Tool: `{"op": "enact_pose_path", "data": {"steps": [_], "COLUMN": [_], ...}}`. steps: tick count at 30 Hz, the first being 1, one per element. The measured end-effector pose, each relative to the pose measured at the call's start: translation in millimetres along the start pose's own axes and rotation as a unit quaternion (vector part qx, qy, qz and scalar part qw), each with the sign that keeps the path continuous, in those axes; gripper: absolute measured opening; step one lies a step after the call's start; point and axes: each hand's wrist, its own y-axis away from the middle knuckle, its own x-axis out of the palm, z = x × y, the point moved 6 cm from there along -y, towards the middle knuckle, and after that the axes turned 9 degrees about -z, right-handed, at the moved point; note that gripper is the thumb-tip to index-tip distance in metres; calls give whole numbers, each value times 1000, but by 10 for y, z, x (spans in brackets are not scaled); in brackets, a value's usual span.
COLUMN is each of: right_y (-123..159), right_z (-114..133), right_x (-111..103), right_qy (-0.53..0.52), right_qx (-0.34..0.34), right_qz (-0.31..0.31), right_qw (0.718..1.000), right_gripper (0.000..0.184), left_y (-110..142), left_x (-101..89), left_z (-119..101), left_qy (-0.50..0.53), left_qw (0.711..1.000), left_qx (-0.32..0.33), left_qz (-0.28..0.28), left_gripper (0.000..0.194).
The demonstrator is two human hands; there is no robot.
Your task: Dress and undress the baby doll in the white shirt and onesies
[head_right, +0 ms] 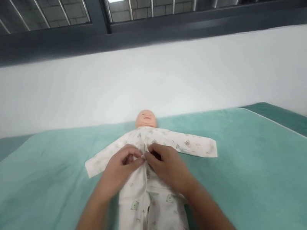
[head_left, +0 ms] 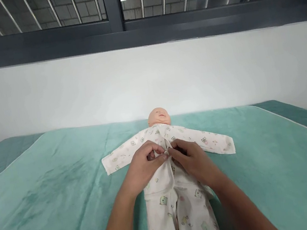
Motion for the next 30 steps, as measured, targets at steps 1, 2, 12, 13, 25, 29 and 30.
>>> {"op": "enact_pose_path", "data": {"steps": [1,2,12,13,25,29,30], "right_y": [8,16,34,36,45,29,29], "right_z": [-22,-44,-48,-30,-18,-41,-49], "right_x": [3,9,28,19,18,-5,-6], "right_qy": [-26,-51,-123,-112,-119,-145,-147], "right_qx": [11,21,43,35,20,24,26], "right_qz": [0,-5,1,11,72,91,97], "right_qw": [1000,998,991,993,990,985,984], "right_gripper": [28,26,6,6,6,9,10], "left_y": [5,12,50,50,49,50,50], "left_x": [2,1,14,20,28,35,35], "left_z": [-11,-20,15,21,38,23,17], "left_qy": [3,8,65,69,109,102,99], "left_qw": [1000,1000,996,996,990,991,991], "left_qx": [1,-2,-56,-60,-86,-76,-75], "left_qz": [1,2,-20,-20,-34,-41,-40], "left_gripper": [13,13,15,14,19,20,20]}}
